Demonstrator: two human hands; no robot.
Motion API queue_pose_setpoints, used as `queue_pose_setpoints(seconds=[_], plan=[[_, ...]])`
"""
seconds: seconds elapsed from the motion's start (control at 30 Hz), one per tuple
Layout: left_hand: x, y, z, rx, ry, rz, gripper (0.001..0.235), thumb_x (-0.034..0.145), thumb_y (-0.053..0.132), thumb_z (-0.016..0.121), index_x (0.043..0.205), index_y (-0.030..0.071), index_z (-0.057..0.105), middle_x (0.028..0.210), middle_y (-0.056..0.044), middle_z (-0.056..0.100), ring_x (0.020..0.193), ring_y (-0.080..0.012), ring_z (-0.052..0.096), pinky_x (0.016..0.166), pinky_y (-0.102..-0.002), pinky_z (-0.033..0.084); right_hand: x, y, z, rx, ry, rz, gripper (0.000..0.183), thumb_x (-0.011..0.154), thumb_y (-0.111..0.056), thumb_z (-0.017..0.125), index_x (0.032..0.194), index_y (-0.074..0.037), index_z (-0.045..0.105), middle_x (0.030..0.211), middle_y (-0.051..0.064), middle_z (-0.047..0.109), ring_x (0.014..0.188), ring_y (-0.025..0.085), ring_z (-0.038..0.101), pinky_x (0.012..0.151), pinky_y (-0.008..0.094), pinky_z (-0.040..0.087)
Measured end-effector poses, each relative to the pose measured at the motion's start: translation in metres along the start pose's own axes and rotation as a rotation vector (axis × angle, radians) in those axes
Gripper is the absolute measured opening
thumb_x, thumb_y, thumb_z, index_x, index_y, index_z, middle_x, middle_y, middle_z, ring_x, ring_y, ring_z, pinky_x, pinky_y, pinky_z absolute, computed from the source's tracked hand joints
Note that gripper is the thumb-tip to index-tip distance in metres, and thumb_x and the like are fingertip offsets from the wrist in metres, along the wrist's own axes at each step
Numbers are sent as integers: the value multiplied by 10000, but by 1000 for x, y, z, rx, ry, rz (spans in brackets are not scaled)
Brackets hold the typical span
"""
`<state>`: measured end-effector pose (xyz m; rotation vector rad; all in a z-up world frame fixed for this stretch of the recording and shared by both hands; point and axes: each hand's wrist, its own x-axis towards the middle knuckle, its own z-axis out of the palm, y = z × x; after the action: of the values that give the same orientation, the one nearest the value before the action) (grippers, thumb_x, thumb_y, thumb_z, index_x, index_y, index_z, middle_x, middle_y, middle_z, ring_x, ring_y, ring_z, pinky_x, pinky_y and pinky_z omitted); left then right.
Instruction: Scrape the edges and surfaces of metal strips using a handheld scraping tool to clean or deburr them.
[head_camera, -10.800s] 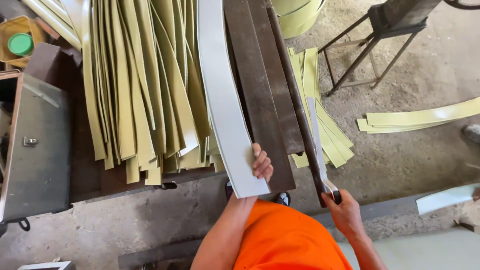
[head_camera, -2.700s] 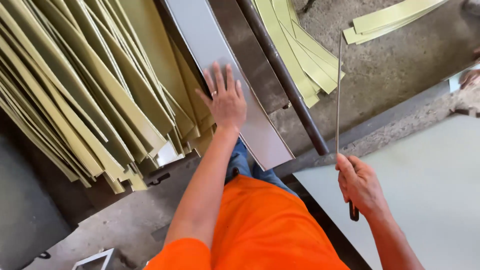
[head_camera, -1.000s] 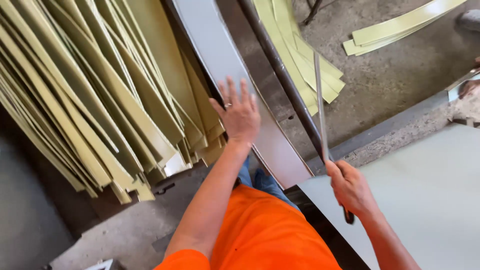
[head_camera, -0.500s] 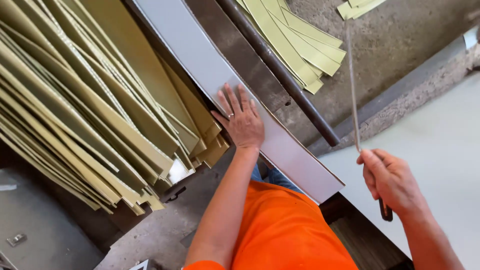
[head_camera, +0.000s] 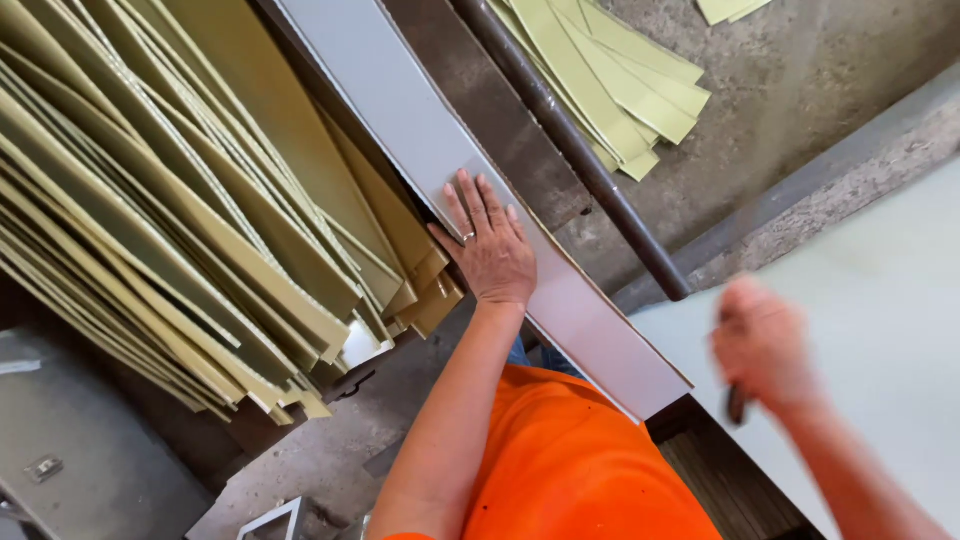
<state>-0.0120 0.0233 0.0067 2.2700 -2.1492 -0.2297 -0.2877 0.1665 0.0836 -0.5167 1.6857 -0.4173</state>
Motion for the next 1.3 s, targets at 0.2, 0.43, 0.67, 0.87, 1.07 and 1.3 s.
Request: queue_pose_setpoints(seconds=[0.2, 0.43, 0.67, 0.87, 1.07, 1.3], plan=[[5, 2, 6, -8, 26, 15, 613, 1079, 337, 413, 1614, 48, 336, 1727, -99, 168, 1603, -329, 119, 1243, -678, 114, -8, -56, 5, -26, -127, 192, 453, 1070, -411, 517, 765, -77, 501, 508, -12, 382, 395, 125, 354, 361, 311, 283], [3, -1, 13, -23, 80, 9, 599, 1077, 332, 420, 1607, 60, 357, 1723, -95, 179, 1601, -334, 110, 1246, -673, 114, -36, -85, 52, 19, -153, 25, 432, 1059, -465, 520, 873, -77, 561, 512, -5, 437, 392, 138, 407, 372, 325, 350], [36, -18, -3, -73, 19, 25, 606, 1056, 361, 463, 1589, 89, 369, 1714, -98, 180, 1595, -336, 117, 1226, -698, 82, -38, -64, 4, -250, 74, -3, 374, 983, -382, 575, 955, -16, 648, 555, 33, 497, 450, 139, 454, 407, 343, 383], [72, -40, 8, -45, 98, 27, 580, 1085, 360, 462, 1634, 227, 332, 1724, -59, 154, 1597, -350, 117, 1231, -700, 114, -42, -56, -7, -154, 194, 90, 319, 998, -361, 589, 1028, -49, 650, 594, 15, 464, 484, 119, 402, 424, 330, 323], [50, -20, 3, -18, 51, 6, 591, 1079, 365, 454, 1637, 245, 300, 1729, -53, 139, 1598, -344, 112, 1226, -707, 139, -9, -32, -18, 388, 113, -57, 378, 1119, -364, 509, 917, -45, 540, 599, -34, 384, 465, 87, 339, 400, 275, 271], [49, -18, -2, 25, 20, -20, 600, 1065, 364, 458, 1634, 248, 305, 1724, -85, 125, 1593, -353, 93, 1207, -727, 133, 3, -78, 30, -366, -168, 124, 371, 1010, -399, 539, 747, -153, 628, 566, -11, 464, 503, 131, 434, 452, 345, 380]])
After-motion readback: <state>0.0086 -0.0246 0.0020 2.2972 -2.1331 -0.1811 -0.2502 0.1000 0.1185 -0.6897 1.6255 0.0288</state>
